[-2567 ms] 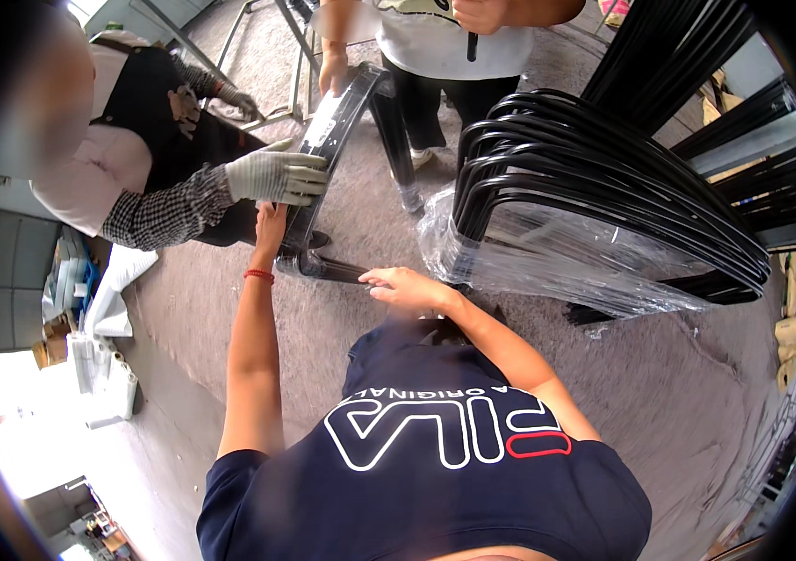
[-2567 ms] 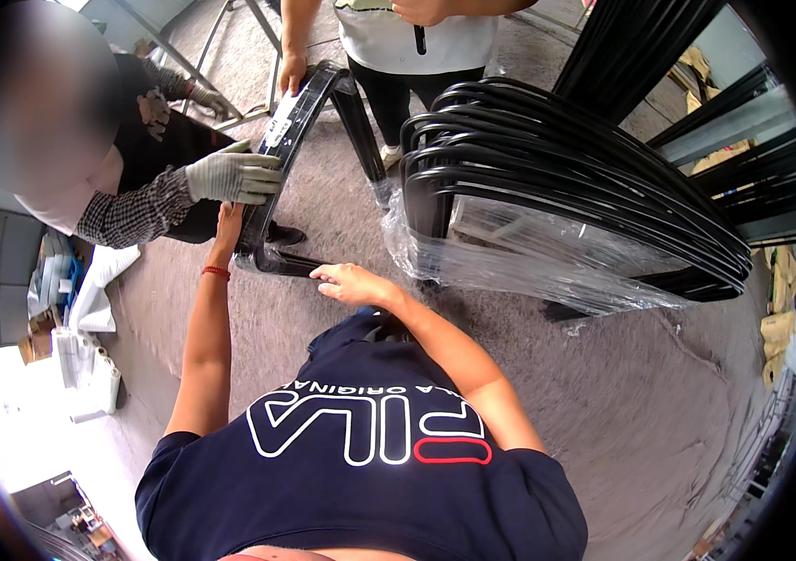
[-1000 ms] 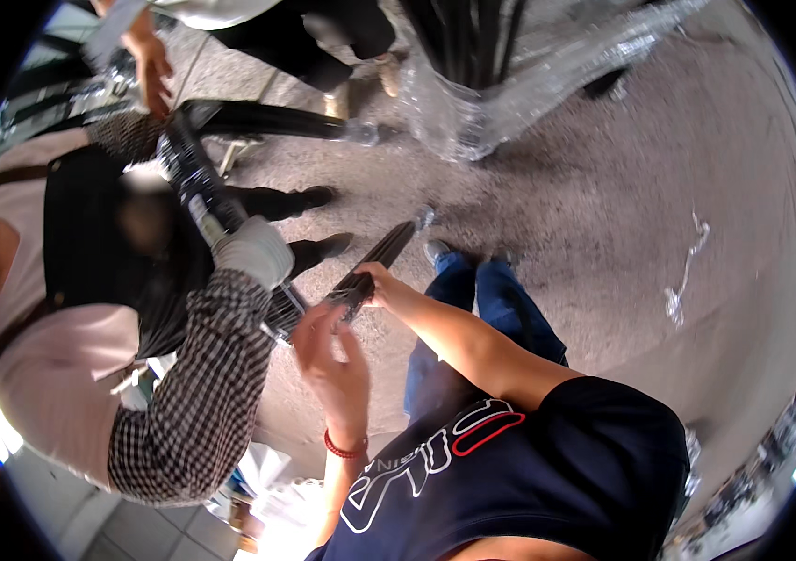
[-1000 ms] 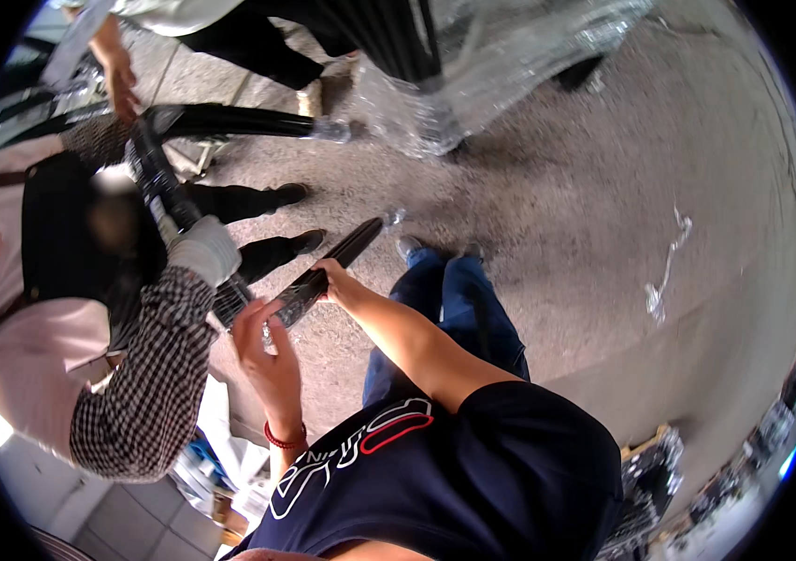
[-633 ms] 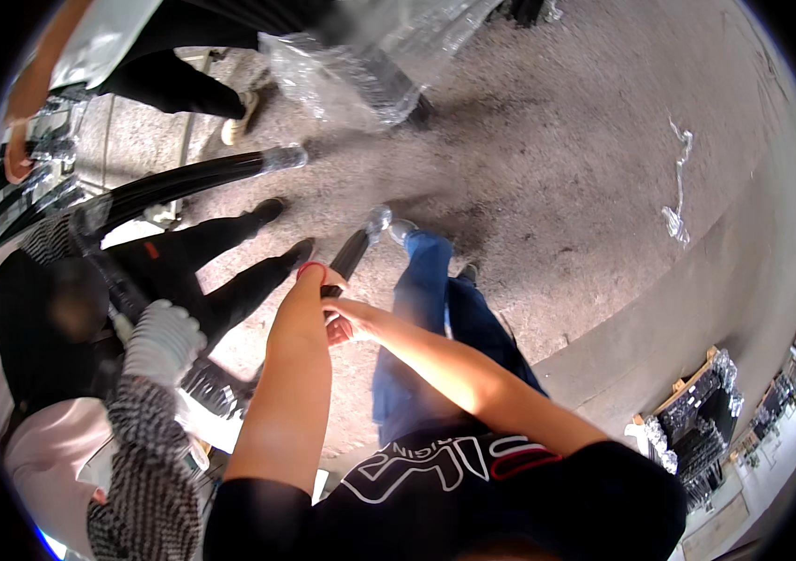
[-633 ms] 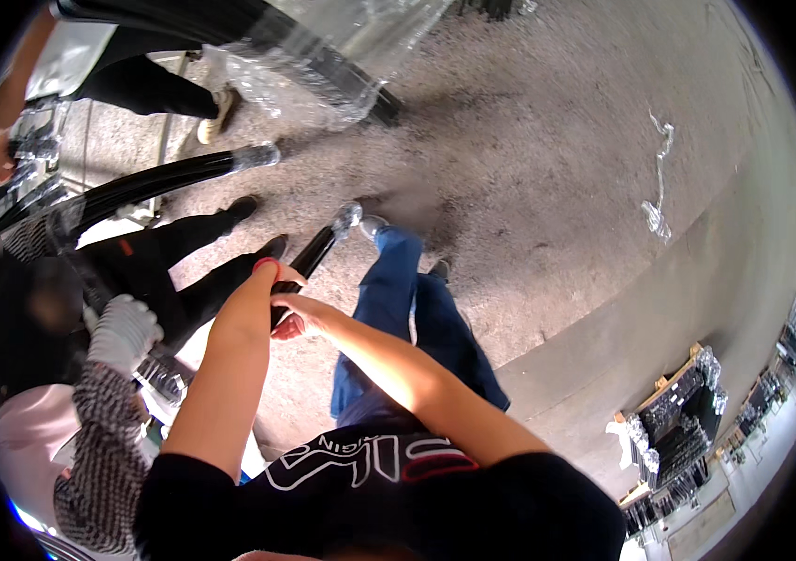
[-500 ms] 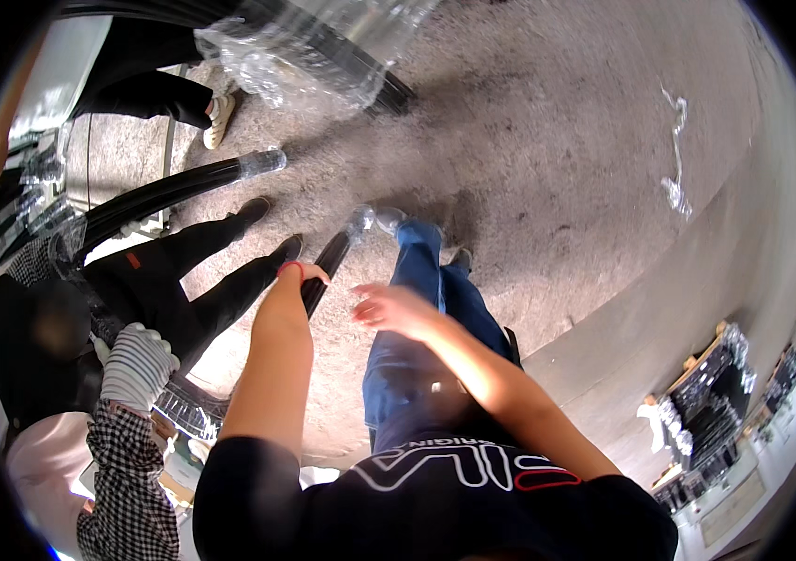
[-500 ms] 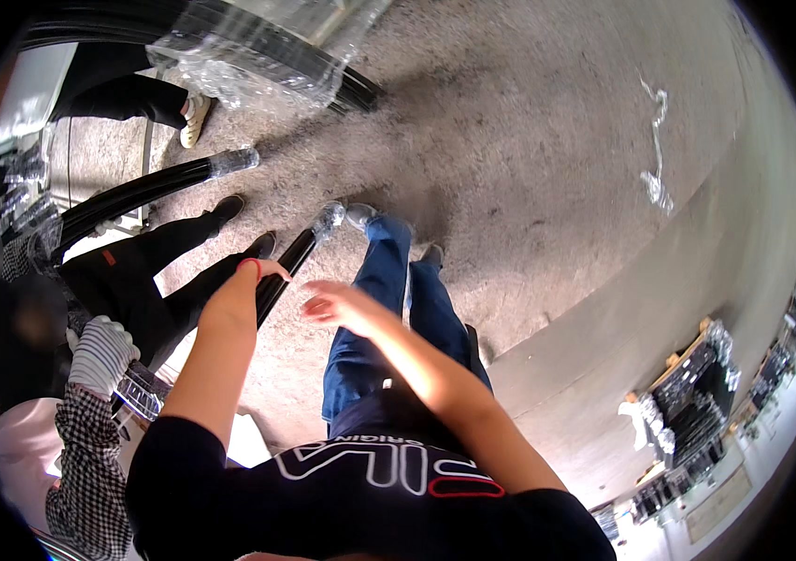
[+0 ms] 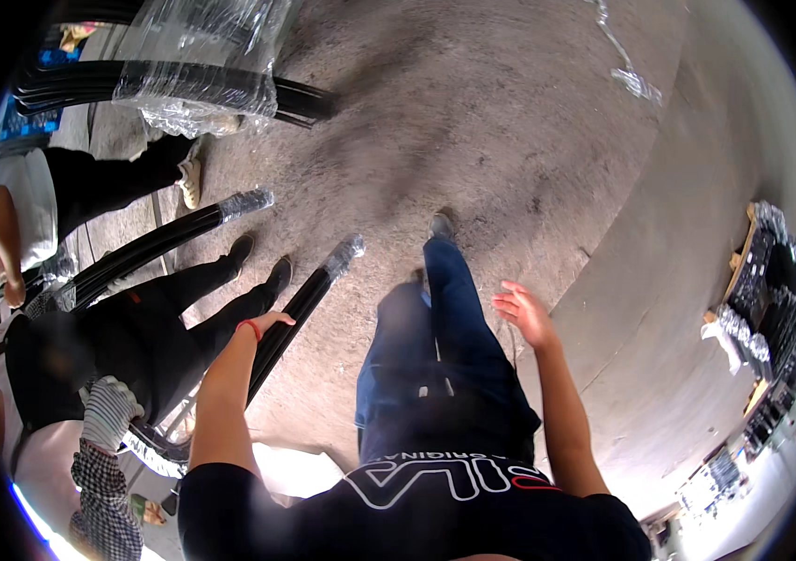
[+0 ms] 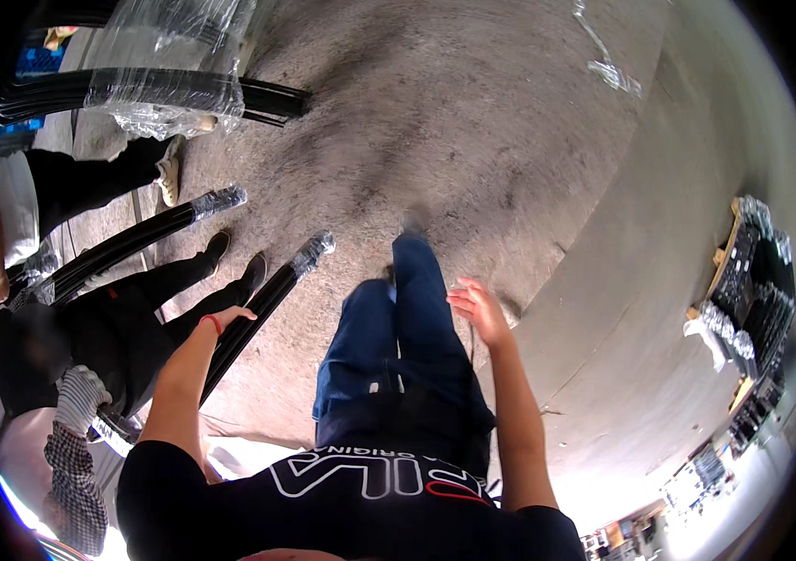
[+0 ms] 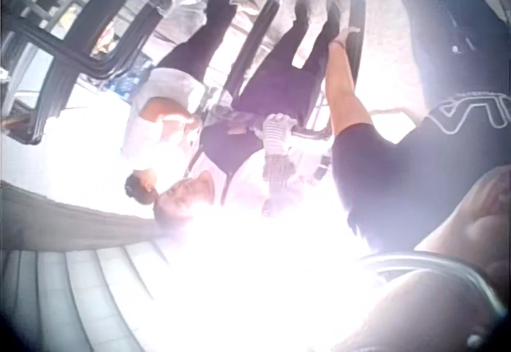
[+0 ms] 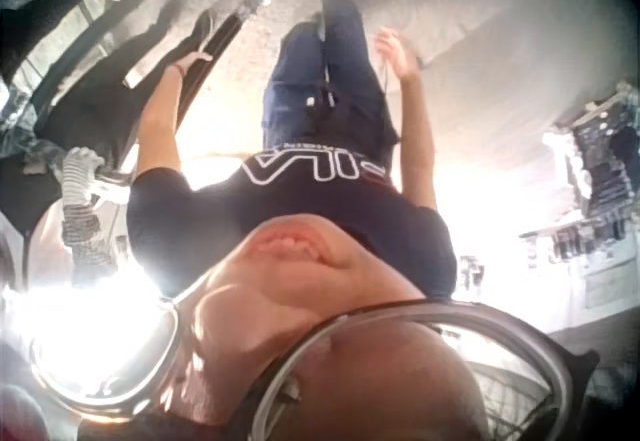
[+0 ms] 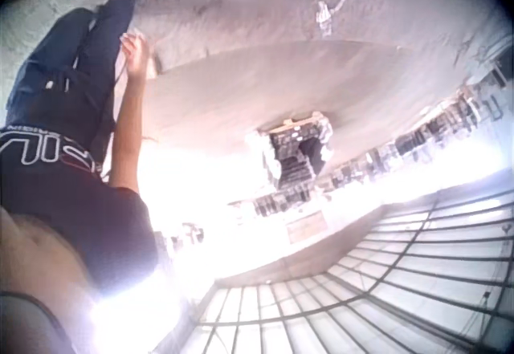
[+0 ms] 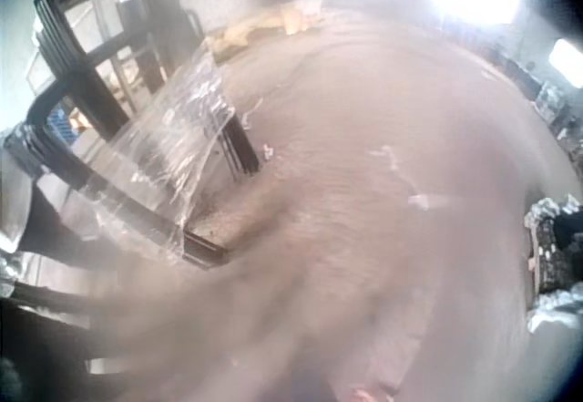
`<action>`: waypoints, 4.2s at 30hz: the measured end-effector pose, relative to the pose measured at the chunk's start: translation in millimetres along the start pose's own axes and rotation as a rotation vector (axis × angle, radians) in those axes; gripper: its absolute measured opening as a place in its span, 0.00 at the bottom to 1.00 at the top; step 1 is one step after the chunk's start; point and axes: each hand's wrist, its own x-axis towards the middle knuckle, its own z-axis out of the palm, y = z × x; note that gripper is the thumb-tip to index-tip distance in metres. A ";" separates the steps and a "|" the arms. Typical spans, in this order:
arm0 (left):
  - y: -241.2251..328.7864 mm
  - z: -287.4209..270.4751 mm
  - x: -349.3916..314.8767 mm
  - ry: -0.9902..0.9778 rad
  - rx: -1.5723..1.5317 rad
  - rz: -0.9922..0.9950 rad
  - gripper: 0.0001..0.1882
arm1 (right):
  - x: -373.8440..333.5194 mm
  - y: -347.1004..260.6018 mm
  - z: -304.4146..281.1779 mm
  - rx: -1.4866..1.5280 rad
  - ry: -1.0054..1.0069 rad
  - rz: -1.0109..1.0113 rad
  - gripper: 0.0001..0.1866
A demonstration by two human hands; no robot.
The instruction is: The person stacks multiple black metal chairs wrapped in plastic onto a wooden pallet. They lift and place the chairs one by one, aligning them into a neat pile.
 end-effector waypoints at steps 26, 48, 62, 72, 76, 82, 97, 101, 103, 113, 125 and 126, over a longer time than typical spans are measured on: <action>-57.3 497.5 -152.9 0.273 1.021 0.267 0.21 | -51.6 240.6 -67.9 1.296 0.418 0.240 0.27; -90.6 849.0 -149.8 -0.285 1.387 0.587 0.33 | -381.7 137.7 -521.4 1.911 0.093 -0.831 0.29; -34.1 1156.3 -135.8 -0.149 1.691 0.838 0.37 | -510.4 56.2 -783.7 1.923 0.083 -1.112 0.18; 47.2 1371.8 -110.5 0.006 1.598 0.744 0.37 | -533.0 -39.1 -984.7 1.985 0.189 -0.921 0.21; 81.8 1454.1 -96.8 0.002 1.581 0.704 0.39 | -540.6 -80.5 -1069.5 2.025 0.058 -1.015 0.22; 145.7 1607.0 -102.0 -0.103 1.525 0.914 0.39 | -572.0 -179.8 -1225.2 1.937 0.199 -0.889 0.23; 326.8 2008.5 -103.6 -0.128 1.398 0.854 0.35 | -612.2 -394.0 -1579.8 1.950 0.344 -0.867 0.26; 328.8 2141.1 -117.6 -0.129 1.455 0.739 0.36 | -641.3 -412.8 -1693.7 1.895 0.405 -0.738 0.26; 335.9 2186.2 -121.2 -0.116 1.468 0.760 0.37 | -645.5 -417.5 -1744.4 1.898 0.445 -0.665 0.26; 389.9 2429.0 -56.3 -0.115 1.495 0.783 0.36 | -682.6 -473.7 -2025.0 1.776 0.545 -0.510 0.23; 433.8 2615.3 145.4 0.222 1.637 0.749 0.40 | -560.9 -451.0 -2282.0 1.482 0.607 -0.545 0.22; 436.0 2629.3 165.2 0.206 1.620 0.769 0.39 | -555.2 -447.9 -2302.7 1.452 0.618 -0.563 0.22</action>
